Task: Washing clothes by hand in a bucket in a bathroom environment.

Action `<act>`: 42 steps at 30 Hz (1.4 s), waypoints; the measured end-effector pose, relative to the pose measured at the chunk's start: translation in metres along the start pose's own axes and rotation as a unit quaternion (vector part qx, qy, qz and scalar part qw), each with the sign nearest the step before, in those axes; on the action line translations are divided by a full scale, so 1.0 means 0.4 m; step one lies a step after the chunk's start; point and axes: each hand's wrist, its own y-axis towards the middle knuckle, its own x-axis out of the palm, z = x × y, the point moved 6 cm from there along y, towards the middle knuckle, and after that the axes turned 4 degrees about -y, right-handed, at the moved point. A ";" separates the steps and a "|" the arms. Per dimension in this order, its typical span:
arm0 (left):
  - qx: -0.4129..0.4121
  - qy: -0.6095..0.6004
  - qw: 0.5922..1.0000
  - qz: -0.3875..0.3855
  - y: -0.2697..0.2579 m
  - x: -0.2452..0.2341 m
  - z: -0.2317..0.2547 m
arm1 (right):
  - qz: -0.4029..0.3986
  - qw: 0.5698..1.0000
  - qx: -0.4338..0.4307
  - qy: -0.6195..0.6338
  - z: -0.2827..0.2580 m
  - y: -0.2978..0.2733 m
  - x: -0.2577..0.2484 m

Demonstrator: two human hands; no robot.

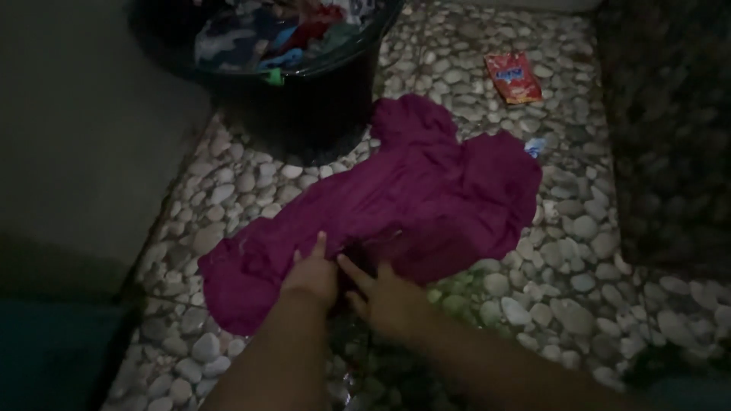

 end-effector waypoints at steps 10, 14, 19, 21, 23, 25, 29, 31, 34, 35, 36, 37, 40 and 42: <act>0.008 0.145 0.989 -0.024 -0.088 -0.037 0.067 | -0.015 0.996 0.084 0.038 0.169 0.078 -0.056; -0.025 0.129 0.990 -0.051 -0.092 -0.034 0.054 | -0.098 0.988 -0.045 -0.111 0.038 0.021 0.049; -0.027 0.118 0.992 -0.044 -0.085 -0.022 0.047 | -0.033 0.987 -0.002 -0.156 0.098 0.043 -0.048; -0.008 0.118 0.992 -0.032 -0.012 0.020 0.013 | 0.056 0.991 0.063 -0.101 0.157 0.105 -0.088; 0.000 0.134 0.990 -0.032 -0.028 -0.010 0.028 | 0.034 0.995 0.088 -0.009 0.075 0.081 -0.070; 0.008 0.145 0.989 -0.034 -0.068 -0.037 0.055 | 0.010 0.990 0.112 0.079 0.014 0.020 -0.025; -0.025 0.140 0.988 -0.060 -0.112 -0.032 0.058 | -0.114 0.966 -0.141 -0.186 -0.060 -0.075 0.051; -0.026 0.136 0.989 -0.052 -0.047 -0.019 0.031 | -0.107 0.959 -0.151 -0.216 -0.029 -0.021 -0.010; 0.018 0.165 0.985 -0.039 -0.007 0.013 0.005 | -0.026 0.991 0.077 -0.106 0.044 0.041 -0.099; 0.014 0.167 0.985 -0.040 -0.035 -0.018 0.022 | -0.018 0.994 0.105 -0.037 0.018 0.046 -0.093; 0.011 0.169 0.985 -0.040 -0.061 -0.048 0.040 | -0.010 0.991 0.132 0.032 -0.007 0.052 -0.086; 0.014 0.169 0.985 -0.041 -0.037 -0.035 0.025 | -0.008 0.990 0.135 0.030 -0.011 0.043 -0.060; 0.003 0.134 0.990 -0.038 -0.004 -0.009 -0.013 | -0.003 1.000 0.008 0.003 -0.052 0.025 0.028; 0.031 0.167 0.985 -0.018 -0.035 -0.016 -0.001 | -0.015 0.915 -0.296 -0.272 -0.124 -0.015 0.112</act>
